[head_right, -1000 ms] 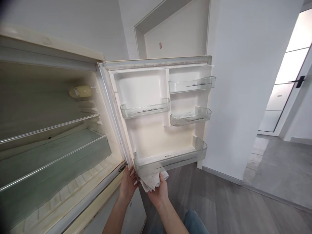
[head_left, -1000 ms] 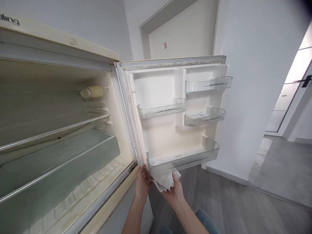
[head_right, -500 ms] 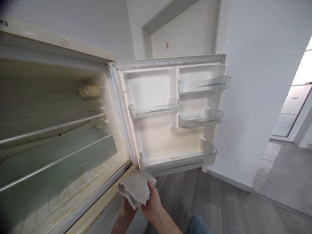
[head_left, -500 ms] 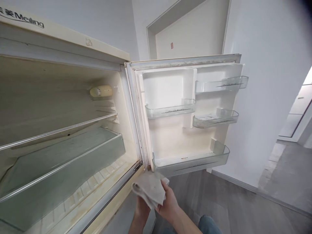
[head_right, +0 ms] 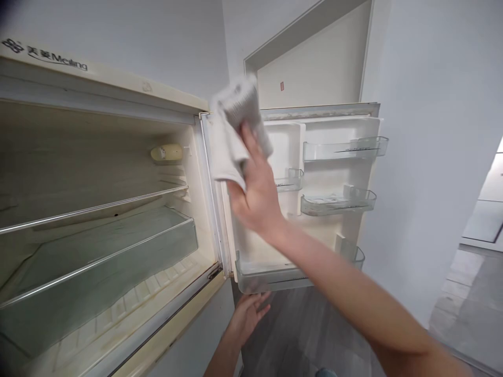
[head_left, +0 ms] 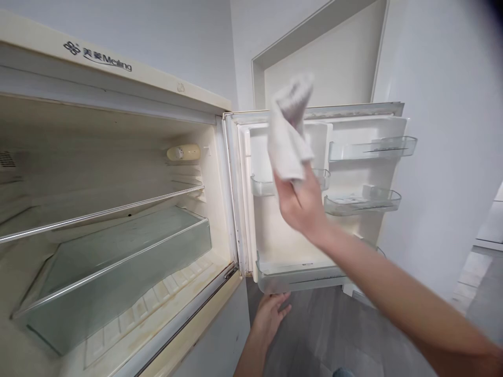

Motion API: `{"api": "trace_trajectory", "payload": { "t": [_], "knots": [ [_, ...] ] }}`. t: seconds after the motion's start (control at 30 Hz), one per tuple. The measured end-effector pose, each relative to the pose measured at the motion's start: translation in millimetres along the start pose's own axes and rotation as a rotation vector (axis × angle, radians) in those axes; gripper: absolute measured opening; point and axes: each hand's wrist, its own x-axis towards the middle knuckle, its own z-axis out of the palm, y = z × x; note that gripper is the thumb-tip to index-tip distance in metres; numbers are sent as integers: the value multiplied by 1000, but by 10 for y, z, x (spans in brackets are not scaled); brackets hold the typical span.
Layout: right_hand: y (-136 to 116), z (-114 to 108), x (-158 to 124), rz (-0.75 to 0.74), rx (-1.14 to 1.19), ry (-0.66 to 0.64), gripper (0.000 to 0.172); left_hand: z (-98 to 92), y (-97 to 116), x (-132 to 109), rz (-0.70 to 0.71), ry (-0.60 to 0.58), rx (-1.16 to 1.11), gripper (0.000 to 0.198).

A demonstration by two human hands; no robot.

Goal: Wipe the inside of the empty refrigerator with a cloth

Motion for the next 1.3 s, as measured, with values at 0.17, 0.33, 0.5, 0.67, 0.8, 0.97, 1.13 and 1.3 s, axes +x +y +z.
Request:
{"api": "trace_trajectory", "payload": {
  "t": [0.17, 0.33, 0.5, 0.67, 0.8, 0.97, 1.13, 1.3],
  "knots": [
    [427, 275, 1002, -457, -469, -226, 61, 135, 5, 29, -19, -1, -50, 34],
    [769, 515, 1143, -604, -644, -511, 54, 217, -4, 13, 10, 36, -46, 33],
    [750, 573, 904, -685, -661, -550, 45, 278, -33, 8, 28, 110, -72, 30],
    [649, 684, 612, -633, -765, -595, 41, 281, -45, 12, 40, 124, -45, 36],
    [729, 855, 289, -594, -658, -575, 38, 282, -38, 5, 49, 107, -22, 36],
    [864, 1059, -245, -586, -523, -525, 38, 291, -29, -18, 45, 100, -13, 38],
    [698, 1019, -751, -603, -767, -806, 33, 294, -17, -27, 65, 77, 20, 44],
    [610, 1010, -1143, -608, -757, -890, 36, 281, -40, 6, 85, 95, 22, 46]
  ]
}}
